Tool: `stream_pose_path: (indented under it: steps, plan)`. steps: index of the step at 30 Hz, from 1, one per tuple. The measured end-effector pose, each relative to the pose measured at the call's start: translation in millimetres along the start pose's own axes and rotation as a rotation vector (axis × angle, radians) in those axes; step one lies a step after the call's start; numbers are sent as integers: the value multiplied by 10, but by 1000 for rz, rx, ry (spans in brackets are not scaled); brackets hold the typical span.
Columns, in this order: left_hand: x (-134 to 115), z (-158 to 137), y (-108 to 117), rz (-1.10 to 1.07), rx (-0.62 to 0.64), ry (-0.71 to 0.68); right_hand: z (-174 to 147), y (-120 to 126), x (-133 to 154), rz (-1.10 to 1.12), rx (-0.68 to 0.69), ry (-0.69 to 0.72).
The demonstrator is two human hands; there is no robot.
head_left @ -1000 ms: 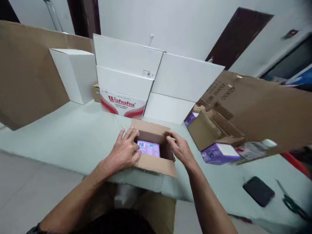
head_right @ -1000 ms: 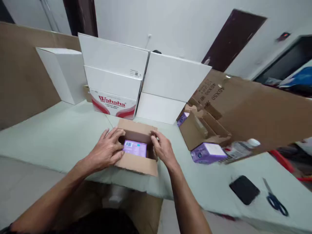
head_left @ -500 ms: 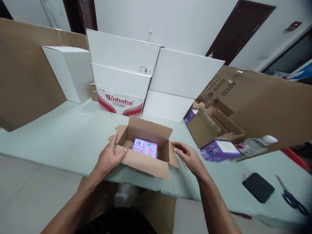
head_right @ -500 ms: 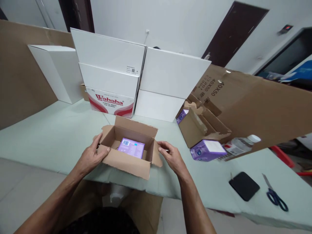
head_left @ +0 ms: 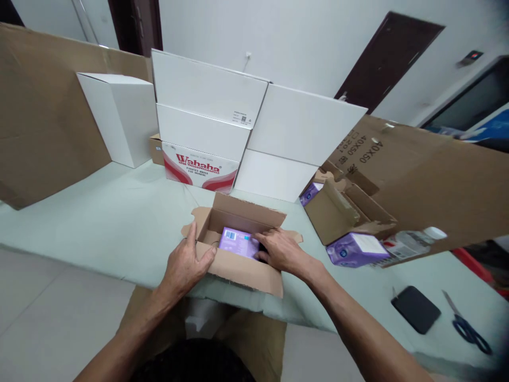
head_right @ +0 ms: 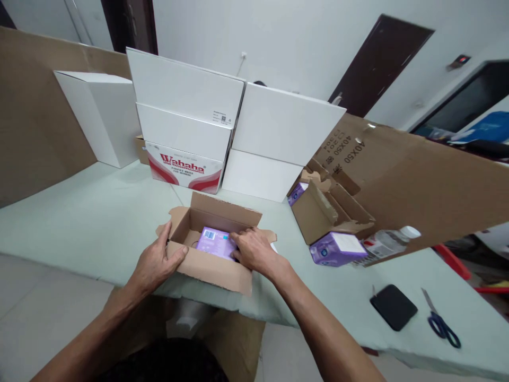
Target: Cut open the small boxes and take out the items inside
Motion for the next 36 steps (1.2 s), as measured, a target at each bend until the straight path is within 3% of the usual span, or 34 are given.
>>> stream_pose_path:
  steps: [9, 17, 25, 32, 36]
  plan:
    - [76, 4, -133, -43, -63, -87, 258, -17, -22, 24, 140, 59]
    - [107, -9, -200, -54, -131, -109, 322, 24, 129, -88, 144, 67]
    - [108, -4, -182, -75, -91, -102, 384, 61, 209, -90, 142, -51]
    - [120, -3, -212, -68, -105, -106, 318, -53, 146, 31, 132, -147]
    - [121, 11, -227, -90, -116, -116, 278, -109, 67, 284, 41, -210]
Point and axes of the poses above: each hand's wrist, its own z-axis towards the middle knuckle, its own y-axis out of the back of the hand, x = y × z, the point moved 1 cm from there along z, towards the middle knuckle
